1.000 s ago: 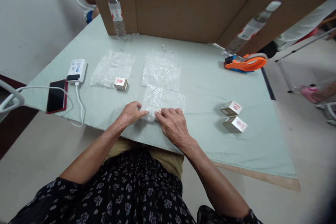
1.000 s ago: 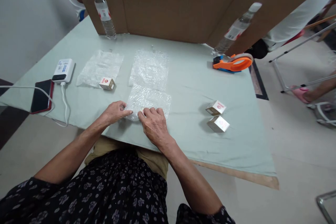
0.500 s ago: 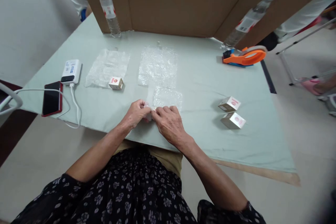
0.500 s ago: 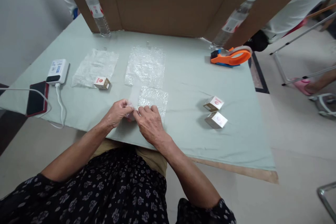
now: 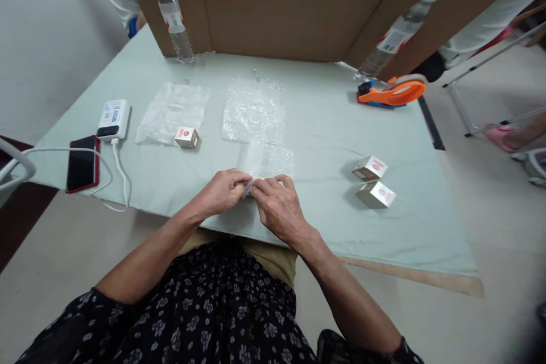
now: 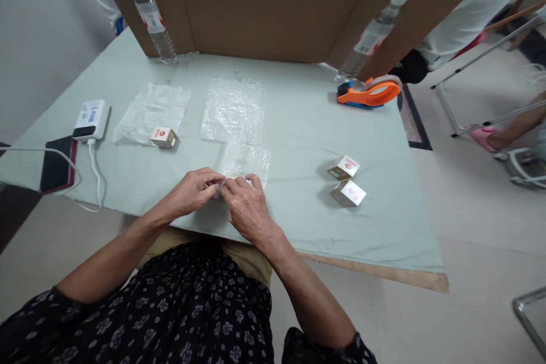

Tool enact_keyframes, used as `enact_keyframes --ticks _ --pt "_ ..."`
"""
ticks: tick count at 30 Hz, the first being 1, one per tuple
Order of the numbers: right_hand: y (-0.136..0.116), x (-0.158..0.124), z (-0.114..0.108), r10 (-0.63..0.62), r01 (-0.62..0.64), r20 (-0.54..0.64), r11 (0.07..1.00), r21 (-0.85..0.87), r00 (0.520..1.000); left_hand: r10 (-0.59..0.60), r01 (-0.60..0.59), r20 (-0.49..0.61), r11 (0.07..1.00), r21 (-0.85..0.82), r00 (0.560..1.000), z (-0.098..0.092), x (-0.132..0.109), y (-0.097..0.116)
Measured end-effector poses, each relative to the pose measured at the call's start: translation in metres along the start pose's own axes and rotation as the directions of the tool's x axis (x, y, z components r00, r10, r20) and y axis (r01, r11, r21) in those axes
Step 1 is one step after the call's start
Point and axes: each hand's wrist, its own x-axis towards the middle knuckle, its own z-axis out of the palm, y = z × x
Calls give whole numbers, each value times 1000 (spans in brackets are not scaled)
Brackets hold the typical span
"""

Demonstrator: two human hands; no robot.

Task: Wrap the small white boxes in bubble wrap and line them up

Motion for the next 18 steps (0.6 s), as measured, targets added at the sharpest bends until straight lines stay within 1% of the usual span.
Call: enact_keyframes --ticks 1,3,5,6,7,8,9,10,11,13,15,17,18 --pt "0 0 0 5 -5 -6 1000 12 1000 53 -47 -43 992 114 998 5 0 -2" --pt "0 -4 -1 -3 5 -46 999 47 999 164 -121 -112 940 318 980 14 1 -7" --pt "2 -13 -2 26 -12 -151 995 94 988 274 -184 -142 873 451 951 21 2 -10" --pt "3 -21 -2 84 -58 -225 991 120 971 322 -217 -141 844 490 936 23 2 -12" --pt "4 -29 -1 176 -136 -295 979 150 939 359 -246 -132 822 514 924 24 3 -12" --pt "5 -38 0 292 -240 -344 953 187 892 383 -270 -118 808 523 916 25 3 -12" --pt "6 -47 2 416 -353 -356 907 231 837 395 -288 -103 801 525 913 25 3 -12" --pt "7 -55 5 531 -459 -329 845 275 781 399 -294 -96 799 525 912 26 3 -12" --pt "8 -61 7 627 -549 -271 775 313 731 398 -293 -96 798 527 912 27 2 -12" --pt "9 -68 12 755 -678 -108 634 372 647 393 -277 -108 794 541 913 30 1 -11" --pt "9 -66 16 815 -752 37 515 412 578 386 -260 -123 792 553 914 33 -1 -11" --pt "10 -58 17 840 -791 130 428 436 526 377 -249 -122 789 562 918 34 -3 -10" --pt "11 -53 17 847 -803 158 398 444 507 373 -246 -117 785 569 920 34 -4 -9"
